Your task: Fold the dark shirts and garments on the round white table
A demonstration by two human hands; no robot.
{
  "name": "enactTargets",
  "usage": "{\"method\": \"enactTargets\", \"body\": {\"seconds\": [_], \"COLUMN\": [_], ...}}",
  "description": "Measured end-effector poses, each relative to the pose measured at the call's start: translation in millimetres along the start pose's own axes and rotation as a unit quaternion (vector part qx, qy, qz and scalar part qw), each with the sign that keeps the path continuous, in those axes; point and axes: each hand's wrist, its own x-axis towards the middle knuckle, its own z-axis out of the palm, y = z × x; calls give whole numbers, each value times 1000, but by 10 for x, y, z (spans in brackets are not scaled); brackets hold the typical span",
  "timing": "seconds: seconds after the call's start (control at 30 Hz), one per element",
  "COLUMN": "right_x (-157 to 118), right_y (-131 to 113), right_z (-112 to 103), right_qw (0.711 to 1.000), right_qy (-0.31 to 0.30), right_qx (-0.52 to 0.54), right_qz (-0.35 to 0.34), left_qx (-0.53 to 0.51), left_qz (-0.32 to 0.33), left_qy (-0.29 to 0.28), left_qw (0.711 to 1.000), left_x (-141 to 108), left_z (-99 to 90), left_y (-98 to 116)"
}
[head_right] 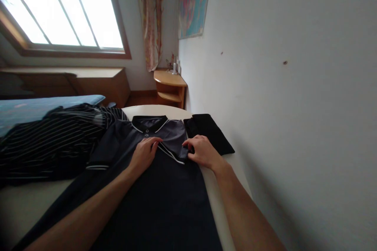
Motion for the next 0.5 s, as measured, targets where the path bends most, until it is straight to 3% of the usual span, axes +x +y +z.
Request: {"method": "enactTargets", "body": {"seconds": [0.23,0.37,0.5], "right_x": [-16,-55,-78], "right_y": [1,-28,-118], "right_z": [-139,-186,-188], "right_qw": [999,998,996], "right_qy": [17,-6,-27], "right_qx": [-41,-26,-75], "right_qz": [32,65,32], "left_qx": [4,8,15], "left_qz": [-1,23,63], "left_qy": [-1,-13,-40], "left_qw": [1000,1000,997], "left_x": [-6,-21,-54], "left_z": [8,-16,-38], "left_y": [-16,56,145]}}
